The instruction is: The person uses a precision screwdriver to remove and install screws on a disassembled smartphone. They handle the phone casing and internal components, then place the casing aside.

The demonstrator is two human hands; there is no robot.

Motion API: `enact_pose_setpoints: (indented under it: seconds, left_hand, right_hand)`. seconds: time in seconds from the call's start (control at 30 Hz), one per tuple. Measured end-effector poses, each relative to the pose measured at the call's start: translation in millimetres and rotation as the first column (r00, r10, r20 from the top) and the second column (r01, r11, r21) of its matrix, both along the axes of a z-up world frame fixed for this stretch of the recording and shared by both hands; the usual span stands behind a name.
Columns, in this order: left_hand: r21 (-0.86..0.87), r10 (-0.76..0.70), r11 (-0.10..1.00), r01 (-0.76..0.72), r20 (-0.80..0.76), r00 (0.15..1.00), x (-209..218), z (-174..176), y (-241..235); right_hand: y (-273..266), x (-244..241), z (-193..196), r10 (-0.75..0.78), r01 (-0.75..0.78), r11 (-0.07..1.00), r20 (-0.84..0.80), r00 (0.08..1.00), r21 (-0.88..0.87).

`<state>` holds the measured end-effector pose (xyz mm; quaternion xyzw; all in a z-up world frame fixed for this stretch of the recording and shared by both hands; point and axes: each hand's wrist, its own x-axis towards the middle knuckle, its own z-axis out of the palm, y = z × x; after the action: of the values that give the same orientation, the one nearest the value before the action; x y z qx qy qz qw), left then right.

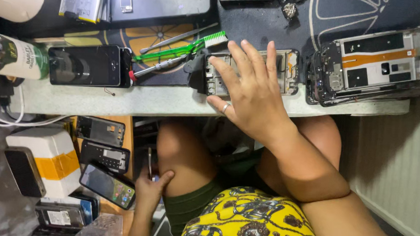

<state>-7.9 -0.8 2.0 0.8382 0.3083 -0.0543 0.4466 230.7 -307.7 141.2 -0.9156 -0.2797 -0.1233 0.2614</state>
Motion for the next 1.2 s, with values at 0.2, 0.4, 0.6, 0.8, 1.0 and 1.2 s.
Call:
enact_pose_setpoints:
  seconds: [0.2,0.4,0.6,0.8,1.0,1.2]
  left_hand:
    - [0.208,-0.015,0.978,0.034,-0.092,0.996,-1,8,-18]
    - [0.099,-0.039,0.994,0.043,-0.036,0.999,10,20,-10]
    - [0.229,-0.016,0.973,0.02,-0.023,1.0,2,10,-14]
    - [-0.081,0.048,0.995,-0.058,-0.112,0.993,0,9,-4]
    - [-0.155,-0.202,0.956,0.249,0.268,0.942,54,84,-26]
    - [0.296,-0.415,0.893,0.338,0.833,0.366,162,182,-60]
  right_hand:
    - [4,2,0,-0.016,0.016,1.0,0.012,1.0,0.01]
    - [2,1,-6,-0.025,0.025,1.0,0.034,0.999,0.005]
    - [2,2,-8,-0.024,0.023,1.0,0.025,0.999,0.018]
    - [0,10,2,-0.031,0.024,0.998,0.109,0.994,0.064]
    - [5,26,33,0.122,0.002,0.814,-0.176,0.977,0.581]
    - [0,44,39,0.718,0.326,-0.057,-0.188,0.67,0.944]
